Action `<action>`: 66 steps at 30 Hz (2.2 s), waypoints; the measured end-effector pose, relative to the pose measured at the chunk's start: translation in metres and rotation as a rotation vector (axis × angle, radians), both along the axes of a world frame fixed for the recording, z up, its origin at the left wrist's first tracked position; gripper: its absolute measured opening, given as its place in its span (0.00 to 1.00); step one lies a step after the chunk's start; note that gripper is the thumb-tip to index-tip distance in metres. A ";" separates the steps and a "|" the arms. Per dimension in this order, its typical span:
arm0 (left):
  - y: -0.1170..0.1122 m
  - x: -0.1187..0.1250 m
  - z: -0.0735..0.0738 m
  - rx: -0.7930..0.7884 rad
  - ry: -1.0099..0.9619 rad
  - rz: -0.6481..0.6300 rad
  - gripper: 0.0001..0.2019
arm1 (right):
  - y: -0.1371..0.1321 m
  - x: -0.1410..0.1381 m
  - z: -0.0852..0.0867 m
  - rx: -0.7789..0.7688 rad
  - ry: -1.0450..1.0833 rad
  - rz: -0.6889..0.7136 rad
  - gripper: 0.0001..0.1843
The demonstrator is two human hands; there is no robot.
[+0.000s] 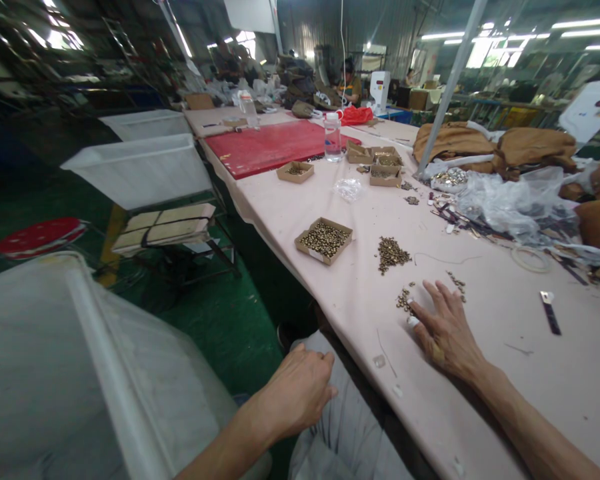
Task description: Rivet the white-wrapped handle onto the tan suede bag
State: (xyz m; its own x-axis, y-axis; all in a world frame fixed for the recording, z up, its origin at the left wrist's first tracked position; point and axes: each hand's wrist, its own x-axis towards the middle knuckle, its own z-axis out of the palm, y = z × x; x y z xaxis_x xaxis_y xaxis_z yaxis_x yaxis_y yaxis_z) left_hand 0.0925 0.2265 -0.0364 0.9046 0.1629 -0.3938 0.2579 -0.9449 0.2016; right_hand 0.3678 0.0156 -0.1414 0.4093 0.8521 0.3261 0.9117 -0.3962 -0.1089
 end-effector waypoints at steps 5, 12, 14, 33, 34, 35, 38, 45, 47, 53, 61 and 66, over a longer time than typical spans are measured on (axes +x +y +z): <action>-0.001 0.000 -0.002 0.015 -0.012 -0.009 0.12 | 0.003 -0.003 -0.001 -0.017 0.016 0.004 0.23; -0.001 -0.002 -0.004 0.015 -0.030 -0.002 0.11 | 0.009 -0.005 -0.001 -0.048 0.006 -0.023 0.24; -0.001 -0.002 -0.004 0.017 -0.037 -0.003 0.11 | 0.010 -0.005 0.000 -0.056 0.006 -0.029 0.24; -0.002 -0.001 -0.002 0.022 -0.019 -0.005 0.11 | 0.017 -0.005 0.003 -0.085 0.008 -0.058 0.25; -0.002 -0.001 -0.002 0.027 -0.022 -0.004 0.11 | 0.018 -0.005 0.004 -0.084 0.008 -0.059 0.25; -0.002 -0.001 -0.003 0.032 -0.024 -0.005 0.11 | 0.018 -0.005 0.004 -0.085 0.008 -0.058 0.25; -0.002 -0.001 -0.003 0.037 -0.026 -0.007 0.11 | 0.020 -0.004 0.006 -0.091 0.006 -0.056 0.25; -0.001 0.000 -0.001 0.034 -0.022 -0.015 0.11 | 0.021 -0.002 0.004 -0.083 -0.014 -0.064 0.26; -0.001 0.000 0.000 0.031 -0.016 -0.013 0.12 | 0.020 -0.001 0.002 -0.087 -0.019 -0.072 0.26; -0.001 0.001 0.002 0.020 0.008 -0.018 0.13 | 0.021 0.005 0.000 -0.109 -0.051 -0.123 0.28; -0.001 0.001 0.003 0.018 0.002 -0.008 0.13 | 0.021 0.012 -0.004 -0.131 -0.050 -0.157 0.29; 0.000 0.000 -0.002 0.033 -0.025 -0.003 0.12 | 0.021 0.015 -0.007 -0.145 -0.068 -0.156 0.29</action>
State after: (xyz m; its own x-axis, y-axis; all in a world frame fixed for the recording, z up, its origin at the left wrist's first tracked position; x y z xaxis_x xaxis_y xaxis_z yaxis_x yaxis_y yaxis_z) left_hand 0.0920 0.2265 -0.0380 0.9146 0.1724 -0.3657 0.2500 -0.9520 0.1764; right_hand 0.3824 0.0370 -0.1482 0.5210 0.8202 0.2361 0.8414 -0.5400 0.0191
